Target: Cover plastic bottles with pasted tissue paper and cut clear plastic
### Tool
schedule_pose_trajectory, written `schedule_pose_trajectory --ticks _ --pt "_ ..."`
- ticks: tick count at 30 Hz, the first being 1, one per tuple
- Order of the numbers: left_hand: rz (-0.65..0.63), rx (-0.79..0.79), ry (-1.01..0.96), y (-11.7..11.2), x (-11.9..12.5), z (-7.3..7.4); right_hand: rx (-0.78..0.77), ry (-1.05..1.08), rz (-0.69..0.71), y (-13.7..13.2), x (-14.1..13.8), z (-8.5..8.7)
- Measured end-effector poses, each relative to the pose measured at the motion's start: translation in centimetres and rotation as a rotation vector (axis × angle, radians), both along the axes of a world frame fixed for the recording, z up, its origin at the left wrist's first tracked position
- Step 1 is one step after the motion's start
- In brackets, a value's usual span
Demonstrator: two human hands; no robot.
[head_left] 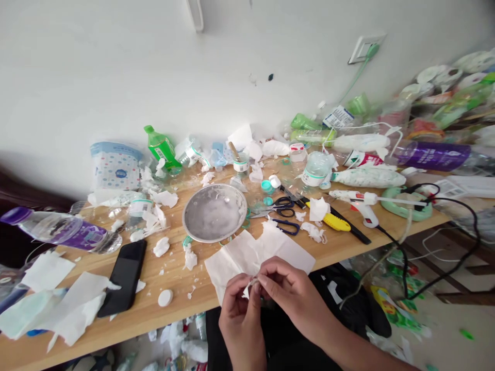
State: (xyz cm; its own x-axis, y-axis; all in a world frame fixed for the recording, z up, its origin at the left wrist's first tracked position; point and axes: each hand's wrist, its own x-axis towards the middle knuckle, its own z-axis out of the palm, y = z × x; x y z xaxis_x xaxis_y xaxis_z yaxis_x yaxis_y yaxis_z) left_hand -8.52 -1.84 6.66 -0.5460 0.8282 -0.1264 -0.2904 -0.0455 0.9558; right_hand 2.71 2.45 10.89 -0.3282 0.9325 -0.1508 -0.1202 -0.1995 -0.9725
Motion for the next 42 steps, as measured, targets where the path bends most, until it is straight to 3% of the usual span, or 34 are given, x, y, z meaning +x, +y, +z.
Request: schedule_pose_trajectory --ticks 4,9,11,14,17,20,23,25,27,32,35,37,39,42 --pt "0.072 0.106 0.185 -0.3 1.4 0.2 -0.1 0.115 -0.105 -0.7 -0.8 -0.4" --pt "0.091 0.243 0.235 -0.2 1.9 0.7 -0.121 -0.004 -0.208 -1.7 -0.4 -1.9" --pt "0.023 0.133 0.139 0.2 0.6 0.7 -0.046 -0.116 -0.218 -1.9 0.7 -2.7" --pt "-0.081 -0.155 0.006 0.8 -3.3 0.4 0.082 -0.324 -0.281 -2.0 3.6 -3.6" --pt "-0.177 -0.324 0.132 0.9 -7.3 0.5 0.12 -0.497 -0.213 -2.1 6.9 -3.8" --pt "-0.263 -0.403 0.341 1.0 -9.5 0.9 0.431 -0.709 -0.058 -2.4 9.1 -3.5" --pt "-0.433 -0.406 0.714 1.7 -9.7 1.1 0.788 -0.9 -0.04 -2.2 9.6 -3.6" --pt "-0.556 -0.36 0.949 2.6 -9.5 0.9 0.895 -0.974 -0.04 -1.4 8.9 -4.0" --pt "-0.615 -0.307 1.072 3.4 -9.3 0.7 0.994 -1.035 0.046 -0.3 7.8 -4.5" --pt "-0.582 -0.296 1.188 3.5 -9.6 0.1 1.214 -1.132 0.24 1.9 6.5 -6.7" --pt "-0.481 -0.219 1.33 2.4 -9.9 -0.7 1.207 -1.042 0.219 2.1 7.1 -7.2" --pt "-0.417 -0.165 1.414 1.8 -10.0 -1.4 1.138 -0.919 0.131 1.8 7.6 -7.1" --pt "-0.388 -0.16 1.466 1.5 -10.2 -2.0 0.989 -0.8 -0.011 1.2 8.1 -6.7" --pt "-0.415 -0.178 1.452 1.6 -10.6 -2.3 0.644 -0.756 -0.353 0.3 8.7 -5.8"
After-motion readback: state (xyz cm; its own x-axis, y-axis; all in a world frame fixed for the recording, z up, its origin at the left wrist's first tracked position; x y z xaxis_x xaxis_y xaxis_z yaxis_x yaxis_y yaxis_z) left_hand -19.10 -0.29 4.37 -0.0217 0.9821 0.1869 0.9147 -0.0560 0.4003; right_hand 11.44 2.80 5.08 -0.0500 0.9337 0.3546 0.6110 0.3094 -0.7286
